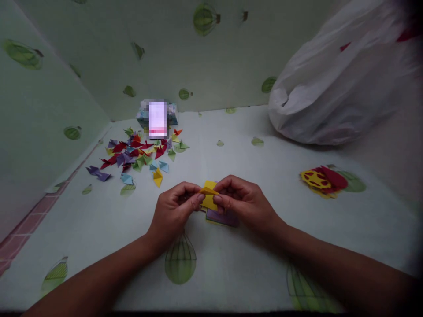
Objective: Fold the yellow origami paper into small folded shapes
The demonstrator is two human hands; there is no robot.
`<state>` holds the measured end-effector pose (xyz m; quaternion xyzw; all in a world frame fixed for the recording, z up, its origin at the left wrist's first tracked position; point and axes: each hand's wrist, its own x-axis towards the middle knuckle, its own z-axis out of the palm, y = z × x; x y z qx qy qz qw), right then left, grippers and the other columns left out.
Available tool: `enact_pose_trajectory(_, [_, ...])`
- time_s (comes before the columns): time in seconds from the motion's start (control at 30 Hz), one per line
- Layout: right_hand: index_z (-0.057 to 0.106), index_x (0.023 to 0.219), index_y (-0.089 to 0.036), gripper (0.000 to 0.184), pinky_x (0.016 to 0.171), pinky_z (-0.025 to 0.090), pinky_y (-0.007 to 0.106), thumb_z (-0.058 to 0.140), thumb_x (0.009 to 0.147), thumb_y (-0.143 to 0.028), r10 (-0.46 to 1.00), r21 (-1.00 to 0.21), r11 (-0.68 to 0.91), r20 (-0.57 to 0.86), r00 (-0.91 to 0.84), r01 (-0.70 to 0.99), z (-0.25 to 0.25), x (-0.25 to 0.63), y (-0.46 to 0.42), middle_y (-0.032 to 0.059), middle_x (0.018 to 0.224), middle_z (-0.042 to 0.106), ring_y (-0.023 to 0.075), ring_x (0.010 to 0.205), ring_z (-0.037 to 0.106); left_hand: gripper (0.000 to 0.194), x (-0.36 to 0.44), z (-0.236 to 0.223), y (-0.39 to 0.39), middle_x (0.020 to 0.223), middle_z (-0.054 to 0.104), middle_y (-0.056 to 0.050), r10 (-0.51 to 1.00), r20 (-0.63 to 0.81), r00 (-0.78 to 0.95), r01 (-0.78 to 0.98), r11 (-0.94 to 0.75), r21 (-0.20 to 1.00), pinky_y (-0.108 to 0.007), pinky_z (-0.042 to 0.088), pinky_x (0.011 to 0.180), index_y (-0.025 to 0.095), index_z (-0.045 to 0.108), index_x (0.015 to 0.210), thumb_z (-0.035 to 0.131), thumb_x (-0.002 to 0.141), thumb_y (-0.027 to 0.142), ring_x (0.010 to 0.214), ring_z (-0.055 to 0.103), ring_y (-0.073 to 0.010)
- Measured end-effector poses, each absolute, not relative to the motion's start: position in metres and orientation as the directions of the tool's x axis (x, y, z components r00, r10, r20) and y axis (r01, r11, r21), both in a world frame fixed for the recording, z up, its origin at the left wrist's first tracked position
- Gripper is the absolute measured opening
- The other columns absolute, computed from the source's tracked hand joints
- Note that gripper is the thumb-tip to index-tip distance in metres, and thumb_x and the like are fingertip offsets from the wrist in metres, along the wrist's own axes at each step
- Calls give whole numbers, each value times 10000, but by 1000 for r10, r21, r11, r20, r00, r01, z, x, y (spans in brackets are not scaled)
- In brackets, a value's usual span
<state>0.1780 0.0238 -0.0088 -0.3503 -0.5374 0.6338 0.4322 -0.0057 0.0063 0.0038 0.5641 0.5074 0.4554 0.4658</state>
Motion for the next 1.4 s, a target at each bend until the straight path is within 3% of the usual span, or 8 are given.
enact_pose_trajectory(0.17, [599,802,-183,118,539,446,232,686,827,-259,937,-996,41,65,-344,-78,-10,179,23,-28,672,600,94,567,557,79,-6,2,6,663,626,12,997,57,47,198,-65,978,-217,494,564,173,685,789,708,810,246,582,568,-105])
enact_pose_trajectory(0.33, [587,787,-179,119,534,408,235,640,860,-257,941,-997,80,76,-329,-2,-8,181,22,-32,609,580,96,551,518,90,-5,5,7,779,598,-11,966,249,67,332,-257,907,-221,476,638,175,670,738,699,816,208,723,572,-122])
enact_pose_trajectory(0.6, [561,761,-174,156,491,371,210,628,863,-271,926,-999,24,32,-376,-28,-11,180,25,-38,601,568,79,515,498,126,-6,5,4,666,627,13,991,114,68,296,-129,946,-208,464,579,162,644,748,678,821,260,602,565,-103])
enact_pose_trajectory(0.87, [557,731,-166,194,524,387,223,552,902,-257,912,-991,110,72,-405,72,-6,182,24,-20,599,577,89,535,502,161,-5,6,6,583,605,33,995,20,102,212,-41,976,-174,434,517,157,637,700,689,806,267,533,522,-78])
enact_pose_trajectory(1.07, [542,890,-195,124,542,404,229,634,861,-272,927,-995,92,103,-359,-48,-9,180,24,-40,718,520,98,605,501,166,-5,3,6,617,605,18,990,87,107,309,-117,944,-193,422,523,156,633,695,683,809,265,554,519,-88])
enact_pose_trajectory(1.2, [562,833,-191,92,574,391,232,644,862,-222,916,-975,221,194,-351,36,-9,180,23,-37,711,532,96,634,483,156,-7,-1,5,671,636,-9,975,153,161,388,-205,898,-217,440,558,147,651,725,663,836,255,595,552,-106])
enact_pose_trajectory(1.4, [557,808,-188,99,588,403,236,638,863,-186,913,-968,244,209,-350,59,-8,180,22,-35,720,549,97,640,500,128,-7,-3,4,675,655,-4,945,253,205,459,-321,829,-206,453,558,149,658,748,661,855,219,583,579,-99])
